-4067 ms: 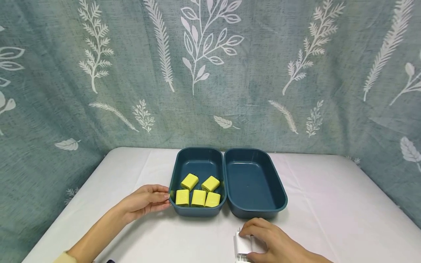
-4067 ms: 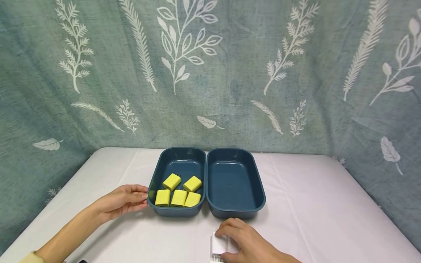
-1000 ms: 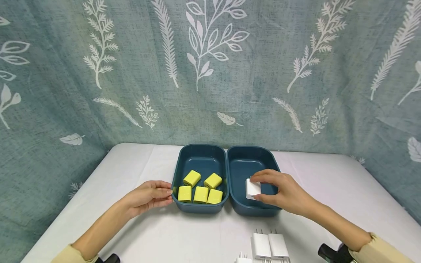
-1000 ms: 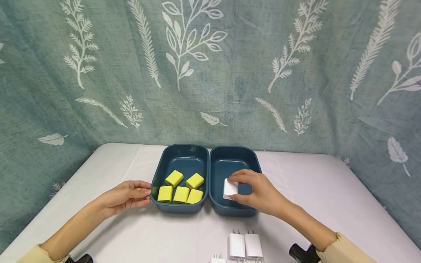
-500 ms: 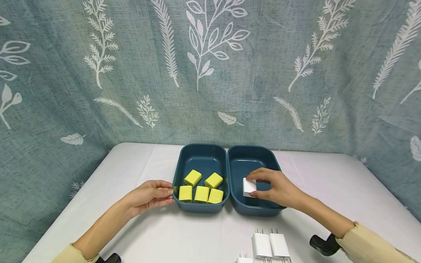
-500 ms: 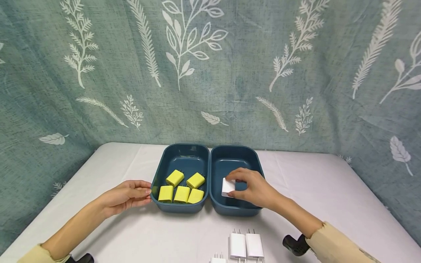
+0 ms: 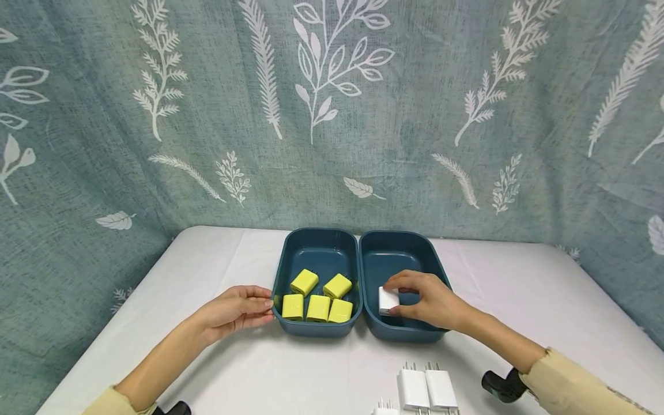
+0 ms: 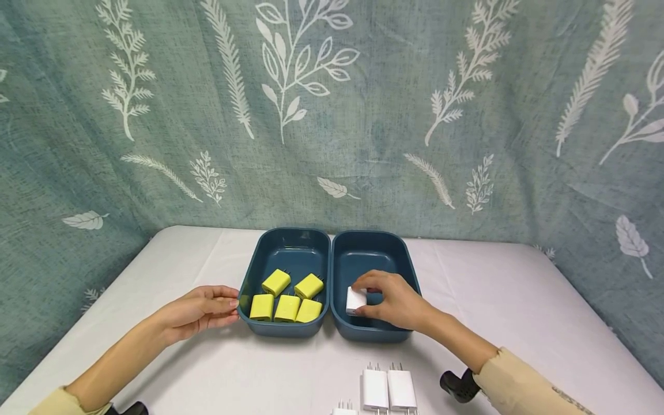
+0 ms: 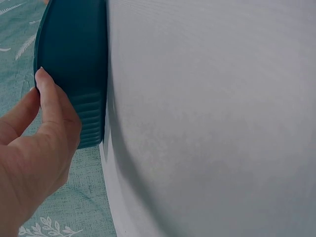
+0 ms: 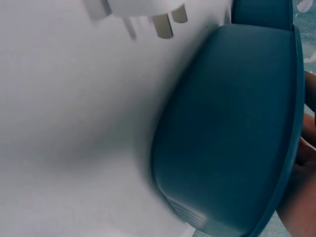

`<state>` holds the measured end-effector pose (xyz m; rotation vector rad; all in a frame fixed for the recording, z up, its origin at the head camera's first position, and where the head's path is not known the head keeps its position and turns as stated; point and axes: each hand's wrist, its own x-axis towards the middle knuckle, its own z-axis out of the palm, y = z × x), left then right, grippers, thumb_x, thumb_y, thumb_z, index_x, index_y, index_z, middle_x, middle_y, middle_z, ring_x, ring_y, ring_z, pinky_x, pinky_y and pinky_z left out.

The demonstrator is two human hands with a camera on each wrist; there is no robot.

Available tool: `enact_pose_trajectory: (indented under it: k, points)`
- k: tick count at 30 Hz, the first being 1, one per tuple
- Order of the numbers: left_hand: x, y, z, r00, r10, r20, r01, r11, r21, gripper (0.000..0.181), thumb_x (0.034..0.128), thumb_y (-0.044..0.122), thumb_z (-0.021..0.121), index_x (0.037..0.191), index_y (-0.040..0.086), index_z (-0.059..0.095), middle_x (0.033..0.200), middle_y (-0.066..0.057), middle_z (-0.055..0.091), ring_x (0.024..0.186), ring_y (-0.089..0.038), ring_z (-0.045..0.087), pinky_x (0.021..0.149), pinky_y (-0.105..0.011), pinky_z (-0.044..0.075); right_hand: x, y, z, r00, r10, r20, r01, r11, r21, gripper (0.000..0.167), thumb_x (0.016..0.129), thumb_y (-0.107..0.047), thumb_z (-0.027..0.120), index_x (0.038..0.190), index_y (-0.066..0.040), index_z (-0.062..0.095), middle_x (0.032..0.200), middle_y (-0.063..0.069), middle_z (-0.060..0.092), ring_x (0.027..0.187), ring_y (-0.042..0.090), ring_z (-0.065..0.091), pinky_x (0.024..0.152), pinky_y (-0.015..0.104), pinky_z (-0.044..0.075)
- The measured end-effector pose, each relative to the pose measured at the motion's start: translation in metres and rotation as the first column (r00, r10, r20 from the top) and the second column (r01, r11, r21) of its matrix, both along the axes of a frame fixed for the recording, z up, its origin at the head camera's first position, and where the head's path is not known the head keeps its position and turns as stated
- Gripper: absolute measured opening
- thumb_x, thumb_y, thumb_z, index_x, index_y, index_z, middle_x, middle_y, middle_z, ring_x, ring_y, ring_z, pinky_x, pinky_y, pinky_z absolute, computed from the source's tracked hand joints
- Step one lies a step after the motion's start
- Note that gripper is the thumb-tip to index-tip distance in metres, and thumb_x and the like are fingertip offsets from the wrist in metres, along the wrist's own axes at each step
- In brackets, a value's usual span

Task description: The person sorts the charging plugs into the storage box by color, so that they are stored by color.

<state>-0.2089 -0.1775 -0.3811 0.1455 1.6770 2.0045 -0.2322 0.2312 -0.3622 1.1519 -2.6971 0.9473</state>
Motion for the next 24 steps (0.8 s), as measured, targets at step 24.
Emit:
enact_pose_trajectory:
  k: [24]
  points:
    - [0.0003,-0.0001,-0.0008,1.000,-0.002,0.000,0.002,1.000,0.006,0.039,0.0969,-0.002,0.058,0.127,-0.017,0.040,0.100,-0.014,0.060,0.092,-0.020,0.068,0.090,-0.031,0.057,0.0021,-0.0059,-0.0022,0.997,0.035,0.075,-0.033,0.999,-0.025,0.034,0.086,-0.009,0.078,0.117,0.000,0.068,0.116,0.010,0.066,0.104,0.030,0.065,0.090,0.038,0.057]
